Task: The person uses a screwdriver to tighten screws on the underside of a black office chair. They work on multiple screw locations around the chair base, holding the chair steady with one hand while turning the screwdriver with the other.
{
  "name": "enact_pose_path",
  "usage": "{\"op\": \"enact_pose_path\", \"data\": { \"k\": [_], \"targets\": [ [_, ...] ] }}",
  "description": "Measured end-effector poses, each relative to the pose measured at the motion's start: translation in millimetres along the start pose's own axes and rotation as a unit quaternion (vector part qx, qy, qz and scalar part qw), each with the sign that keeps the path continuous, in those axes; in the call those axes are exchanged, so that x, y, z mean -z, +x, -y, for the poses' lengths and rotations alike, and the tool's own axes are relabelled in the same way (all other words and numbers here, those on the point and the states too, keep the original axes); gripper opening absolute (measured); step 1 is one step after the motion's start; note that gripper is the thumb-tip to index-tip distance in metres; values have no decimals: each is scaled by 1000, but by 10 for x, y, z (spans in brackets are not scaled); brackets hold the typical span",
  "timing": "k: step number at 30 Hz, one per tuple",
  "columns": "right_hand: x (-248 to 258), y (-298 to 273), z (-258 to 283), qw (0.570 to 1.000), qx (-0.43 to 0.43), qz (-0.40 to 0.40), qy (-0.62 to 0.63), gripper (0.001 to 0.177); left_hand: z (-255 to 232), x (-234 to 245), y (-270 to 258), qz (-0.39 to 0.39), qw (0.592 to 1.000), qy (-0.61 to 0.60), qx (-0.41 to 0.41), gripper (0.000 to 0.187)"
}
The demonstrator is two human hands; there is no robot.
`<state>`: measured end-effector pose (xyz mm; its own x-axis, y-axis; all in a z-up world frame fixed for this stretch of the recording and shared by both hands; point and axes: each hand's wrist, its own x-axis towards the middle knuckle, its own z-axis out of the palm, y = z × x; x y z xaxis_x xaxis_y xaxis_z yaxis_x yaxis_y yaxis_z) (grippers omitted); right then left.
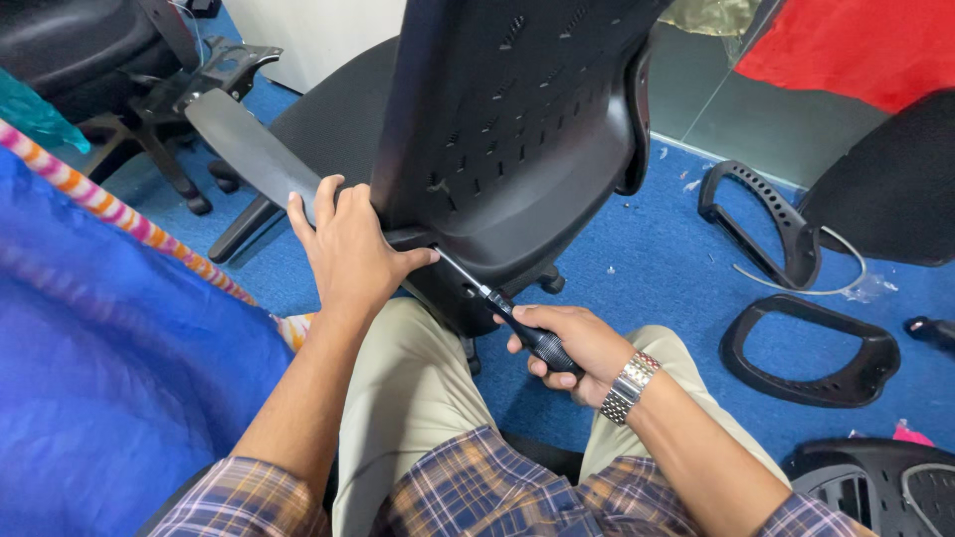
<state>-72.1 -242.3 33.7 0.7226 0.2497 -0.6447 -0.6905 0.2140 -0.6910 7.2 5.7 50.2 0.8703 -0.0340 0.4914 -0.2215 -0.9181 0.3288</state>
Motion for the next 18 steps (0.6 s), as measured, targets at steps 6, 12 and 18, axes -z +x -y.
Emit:
{"op": "enact_pose_path", "data": {
  "k": [6, 12, 18],
  "targets": [
    [-56, -25, 6, 998, 27, -23, -43, 32, -6, 19, -1, 2, 1000, -5, 4, 85],
    [-75, -16, -46, 988, 64, -63, -125, 33, 15, 9, -10, -5, 1000, -5, -1, 89],
    [-4, 25, -77, 982, 87, -64, -157, 36, 43, -18, -10, -8, 1000, -8, -2, 90]
  ]
}}
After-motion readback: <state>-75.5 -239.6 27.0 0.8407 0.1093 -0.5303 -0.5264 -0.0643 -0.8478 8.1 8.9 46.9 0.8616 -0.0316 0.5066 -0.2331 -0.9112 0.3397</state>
